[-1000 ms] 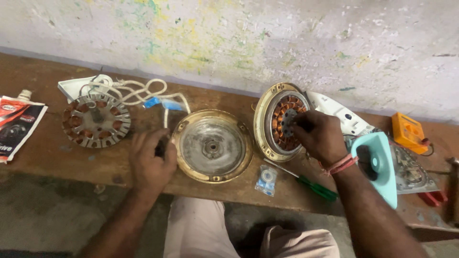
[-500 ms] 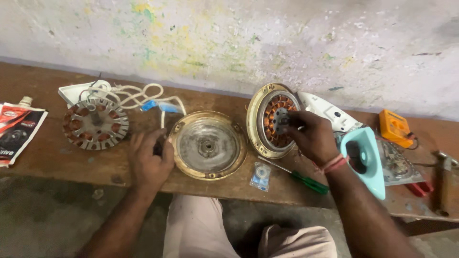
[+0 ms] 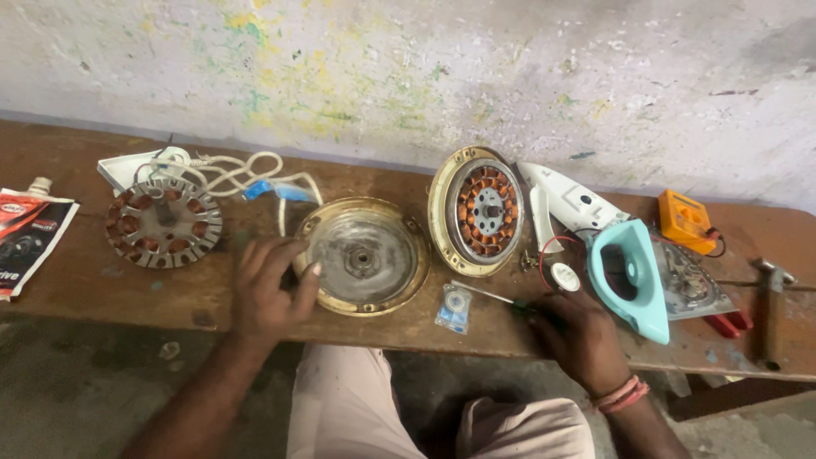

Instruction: The person disassembles and reassembles a small electrical motor on a wooden workbench. They use a screwdriver to remove and install a bearing into the motor housing, handling the stator, rotor, and housing components.

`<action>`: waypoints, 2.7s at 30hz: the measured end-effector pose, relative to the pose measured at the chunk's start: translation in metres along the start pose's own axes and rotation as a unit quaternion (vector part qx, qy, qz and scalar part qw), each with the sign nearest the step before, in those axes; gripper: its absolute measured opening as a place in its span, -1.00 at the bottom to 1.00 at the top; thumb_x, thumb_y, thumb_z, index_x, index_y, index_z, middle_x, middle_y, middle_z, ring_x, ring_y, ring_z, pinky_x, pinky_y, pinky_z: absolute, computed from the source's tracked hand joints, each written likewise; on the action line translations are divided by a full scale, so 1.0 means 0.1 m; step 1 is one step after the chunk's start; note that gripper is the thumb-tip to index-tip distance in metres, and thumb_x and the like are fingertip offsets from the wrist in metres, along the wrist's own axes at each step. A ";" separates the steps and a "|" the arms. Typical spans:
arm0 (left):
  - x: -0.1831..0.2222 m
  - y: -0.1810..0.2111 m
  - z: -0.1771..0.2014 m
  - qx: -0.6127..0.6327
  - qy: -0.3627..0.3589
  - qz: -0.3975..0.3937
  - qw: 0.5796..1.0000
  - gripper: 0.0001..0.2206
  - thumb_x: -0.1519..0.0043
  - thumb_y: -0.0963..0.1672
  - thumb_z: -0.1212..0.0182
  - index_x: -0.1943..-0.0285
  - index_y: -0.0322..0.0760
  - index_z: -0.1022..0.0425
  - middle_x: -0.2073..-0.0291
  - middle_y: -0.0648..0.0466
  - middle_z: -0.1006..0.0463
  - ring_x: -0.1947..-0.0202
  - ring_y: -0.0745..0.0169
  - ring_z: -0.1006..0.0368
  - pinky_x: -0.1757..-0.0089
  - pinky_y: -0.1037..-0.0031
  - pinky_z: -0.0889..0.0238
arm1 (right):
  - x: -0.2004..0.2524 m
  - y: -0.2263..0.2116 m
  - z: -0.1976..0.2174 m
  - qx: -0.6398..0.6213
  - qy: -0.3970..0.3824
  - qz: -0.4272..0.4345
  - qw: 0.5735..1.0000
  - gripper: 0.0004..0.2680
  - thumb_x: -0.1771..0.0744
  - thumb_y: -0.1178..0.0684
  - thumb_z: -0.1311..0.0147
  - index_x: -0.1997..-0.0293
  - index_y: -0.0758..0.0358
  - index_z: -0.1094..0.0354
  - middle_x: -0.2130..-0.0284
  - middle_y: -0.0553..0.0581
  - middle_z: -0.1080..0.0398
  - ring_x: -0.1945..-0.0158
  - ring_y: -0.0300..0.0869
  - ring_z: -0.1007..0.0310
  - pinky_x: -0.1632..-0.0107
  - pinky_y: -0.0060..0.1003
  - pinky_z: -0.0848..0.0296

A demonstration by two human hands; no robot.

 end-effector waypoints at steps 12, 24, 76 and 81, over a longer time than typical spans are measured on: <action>0.42 1.08 -0.58 0.130 -0.169 -0.060 0.975 -0.78 -0.25 -0.13 -0.35 0.02 -0.37 -0.57 0.11 -0.14 -0.60 0.12 0.05 -0.56 0.10 0.28 -0.46 | 0.18 0.02 0.10 0.098 0.101 -0.004 0.990 -0.87 -0.24 0.11 -0.24 0.19 0.18 -0.52 0.27 0.15 -0.50 0.19 0.11 -0.45 0.11 -0.05 -0.39; 0.33 1.39 -1.67 -0.063 -0.374 0.101 0.920 -0.62 -0.27 -0.07 -0.17 -0.15 -0.47 -0.37 0.03 -0.39 -0.43 0.42 -0.22 -0.56 0.40 0.10 -0.47 | 0.24 0.03 0.13 0.069 0.135 -0.026 0.988 -0.84 -0.24 0.07 -0.28 0.17 0.21 -0.50 0.28 0.16 -0.49 0.18 0.08 -0.45 0.12 -0.07 -0.42; 0.11 1.36 -1.06 0.303 -0.123 0.257 0.909 -0.85 -0.25 -0.14 -0.30 0.23 -0.40 -0.57 0.34 -0.05 -0.58 0.34 0.08 -0.54 0.29 0.35 -0.43 | 0.12 -0.99 -0.33 -0.191 0.077 -0.023 0.978 -0.58 -0.16 0.20 -0.33 -0.13 0.33 -0.35 0.21 0.22 -0.50 0.32 -0.13 -0.55 0.29 -0.31 -0.50; 0.17 1.46 -0.96 0.323 -0.118 0.111 0.932 -0.86 -0.34 -0.17 -0.22 0.03 -0.40 -0.56 0.07 -0.11 -0.60 0.00 -0.06 -0.55 -0.04 0.20 -0.38 | 0.13 -0.75 -0.43 -0.300 0.045 -0.073 0.950 -0.73 -0.30 0.21 -0.12 -0.13 0.36 -0.40 0.27 0.19 -0.58 0.27 -0.17 -0.64 0.21 -0.32 -0.57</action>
Point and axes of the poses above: each hand's wrist, its own x-axis away from the middle knuckle, its own z-axis out of the back of the hand, y = z × x, the point moved 7 cm from there along -x, towards the middle knuckle
